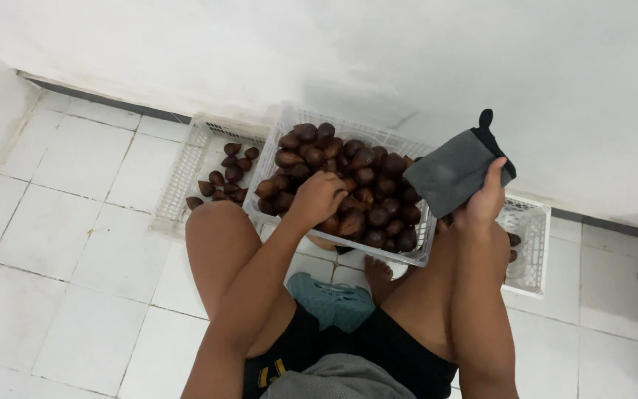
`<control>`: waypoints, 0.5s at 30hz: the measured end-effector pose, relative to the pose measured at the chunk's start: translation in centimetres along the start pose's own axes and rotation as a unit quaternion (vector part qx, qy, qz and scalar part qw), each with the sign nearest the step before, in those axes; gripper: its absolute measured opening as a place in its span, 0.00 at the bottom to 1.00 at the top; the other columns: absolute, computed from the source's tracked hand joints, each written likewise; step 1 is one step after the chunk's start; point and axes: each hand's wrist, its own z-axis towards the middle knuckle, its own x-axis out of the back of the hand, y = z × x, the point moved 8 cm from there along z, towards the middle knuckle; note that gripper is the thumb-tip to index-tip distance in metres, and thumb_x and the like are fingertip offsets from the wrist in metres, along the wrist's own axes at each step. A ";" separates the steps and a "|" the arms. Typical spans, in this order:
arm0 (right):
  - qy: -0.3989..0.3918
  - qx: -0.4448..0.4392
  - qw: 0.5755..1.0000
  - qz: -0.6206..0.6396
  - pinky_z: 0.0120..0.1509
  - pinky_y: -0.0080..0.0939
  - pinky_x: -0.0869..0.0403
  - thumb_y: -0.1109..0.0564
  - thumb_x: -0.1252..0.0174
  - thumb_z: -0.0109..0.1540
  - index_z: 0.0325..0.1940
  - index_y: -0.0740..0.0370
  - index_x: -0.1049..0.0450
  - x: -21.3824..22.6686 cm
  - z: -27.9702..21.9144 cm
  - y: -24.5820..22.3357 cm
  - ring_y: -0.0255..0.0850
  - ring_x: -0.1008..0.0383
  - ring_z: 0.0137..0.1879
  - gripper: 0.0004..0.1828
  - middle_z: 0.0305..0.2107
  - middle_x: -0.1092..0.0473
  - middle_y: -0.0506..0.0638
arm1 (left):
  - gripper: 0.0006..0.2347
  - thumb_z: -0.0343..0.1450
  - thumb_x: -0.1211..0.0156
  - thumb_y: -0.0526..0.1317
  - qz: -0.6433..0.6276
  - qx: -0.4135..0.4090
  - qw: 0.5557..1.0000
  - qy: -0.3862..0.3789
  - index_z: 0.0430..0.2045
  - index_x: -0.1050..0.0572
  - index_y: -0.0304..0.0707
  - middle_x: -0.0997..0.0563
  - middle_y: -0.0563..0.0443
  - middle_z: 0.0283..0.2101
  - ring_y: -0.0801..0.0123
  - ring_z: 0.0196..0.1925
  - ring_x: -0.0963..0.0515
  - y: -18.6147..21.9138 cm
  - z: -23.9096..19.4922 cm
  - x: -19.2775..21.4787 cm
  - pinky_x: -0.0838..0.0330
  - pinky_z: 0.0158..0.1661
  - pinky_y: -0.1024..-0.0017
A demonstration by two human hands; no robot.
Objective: The person sits on a small stool and wipes brown nuts with a gray cloth, handling them one at a time from a white plastic crate and placing them into a second crate. The person repeats this process for multiple nuts throughout the clip.
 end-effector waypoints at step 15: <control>-0.018 0.002 0.997 -0.068 0.58 0.57 0.17 0.21 0.43 0.63 0.64 0.65 0.35 3.6 2.0 1.3 0.52 0.23 0.59 0.47 0.55 0.28 0.59 | 0.07 0.71 0.42 0.36 0.089 -0.027 0.995 -0.039 0.23 0.20 0.38 0.25 0.44 0.37 0.52 0.46 0.28 -2.9 3.2 -9.0 0.33 0.47 0.60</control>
